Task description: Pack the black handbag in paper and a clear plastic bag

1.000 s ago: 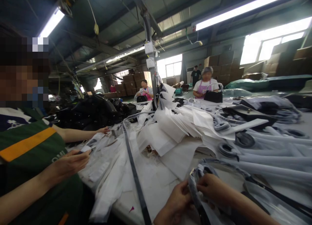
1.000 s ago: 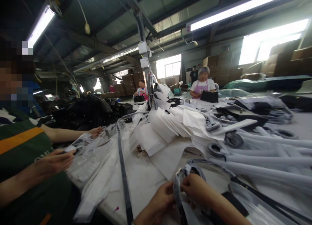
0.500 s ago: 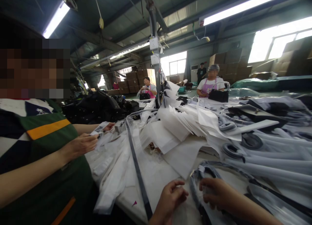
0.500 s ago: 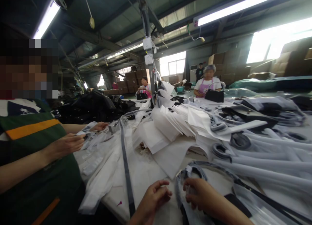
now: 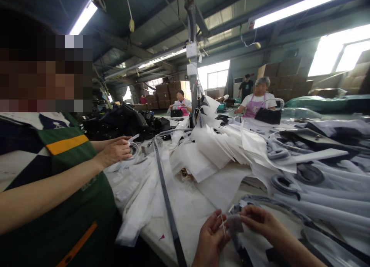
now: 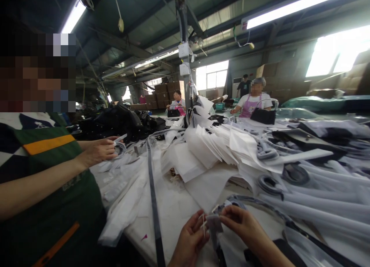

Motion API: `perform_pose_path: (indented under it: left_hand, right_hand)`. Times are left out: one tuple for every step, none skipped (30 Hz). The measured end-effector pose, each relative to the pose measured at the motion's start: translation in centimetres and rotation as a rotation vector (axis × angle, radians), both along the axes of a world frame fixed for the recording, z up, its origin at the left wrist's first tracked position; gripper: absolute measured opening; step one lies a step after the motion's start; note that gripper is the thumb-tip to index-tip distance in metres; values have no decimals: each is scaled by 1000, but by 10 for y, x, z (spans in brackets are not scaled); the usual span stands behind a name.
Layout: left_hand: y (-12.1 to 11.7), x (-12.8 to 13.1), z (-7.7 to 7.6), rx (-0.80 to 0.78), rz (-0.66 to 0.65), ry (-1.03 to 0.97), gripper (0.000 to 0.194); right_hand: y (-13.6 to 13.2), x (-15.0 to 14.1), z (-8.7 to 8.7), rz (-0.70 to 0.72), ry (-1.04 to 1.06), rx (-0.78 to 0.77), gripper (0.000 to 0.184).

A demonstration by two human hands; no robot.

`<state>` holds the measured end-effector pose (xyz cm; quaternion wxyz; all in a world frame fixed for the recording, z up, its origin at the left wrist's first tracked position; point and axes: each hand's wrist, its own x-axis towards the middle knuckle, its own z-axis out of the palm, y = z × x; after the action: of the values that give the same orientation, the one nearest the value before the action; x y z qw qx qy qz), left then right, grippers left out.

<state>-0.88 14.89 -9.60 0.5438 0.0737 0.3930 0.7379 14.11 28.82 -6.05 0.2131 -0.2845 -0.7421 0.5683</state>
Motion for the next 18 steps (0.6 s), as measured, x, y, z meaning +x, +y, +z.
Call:
perform_pose_path:
  left_hand:
    - [1, 1, 1, -4, 10, 22, 74]
    - [1, 2, 2, -17, 21, 50, 77]
    - [2, 3, 4, -33, 28, 78, 79]
    - [2, 3, 7, -49, 36, 98, 82]
    - [1, 3, 9, -62, 43, 112, 84]
    - [1, 3, 11, -72, 51, 114, 86]
    - [0, 3, 13, -76, 61, 105, 87]
    - [-1, 3, 14, -70, 71, 91, 87]
    - [-2, 2, 14, -65, 80, 79, 86]
    - [-3, 2, 14, -63, 87, 72, 84]
    - [-4, 1, 13, -59, 92, 67, 82]
    - [-5, 1, 11, -59, 95, 66, 80]
    - [-6, 0, 10, -60, 96, 69, 79]
    - [-7, 0, 9, -61, 96, 71, 77]
    - [-7, -1, 9, -60, 95, 73, 75]
    - [-8, -1, 8, -57, 92, 74, 73]
    - [-8, -1, 8, -53, 90, 77, 72]
    - [-8, -1, 7, -49, 88, 81, 71]
  right_hand:
    - [-2, -2, 0, 9, 24, -2, 42]
    - [-6, -4, 2, 20, 42, -8, 44]
    - [-10, -6, 3, 34, 56, -17, 46]
    - [-14, -7, 5, 49, 67, -30, 49]
    - [-18, -8, 6, 62, 76, -48, 51]
    - [-20, -9, 6, 69, 82, -59, 53]
    - [-21, -8, 6, 73, 68, -43, 56]
    - [-21, -6, 5, 70, 35, 0, 57]
    - [-19, -3, 3, 61, -16, 61, 58]
    - [-16, 1, 0, 46, -76, 131, 57]
    - [-13, 5, -3, 30, -138, 197, 55]
    - [-9, 9, -6, 16, -192, 247, 51]
    - [-7, 13, -9, 4, -232, 271, 48]
    - [-5, 16, -11, -4, -263, 277, 46]
    - [-5, 19, -14, -7, -294, 282, 45]
    - [-6, 20, -15, -10, -325, 285, 44]
    - [-9, 20, -17, -8, -350, 283, 43]
    - [-12, 20, -17, 0, -367, 281, 40]
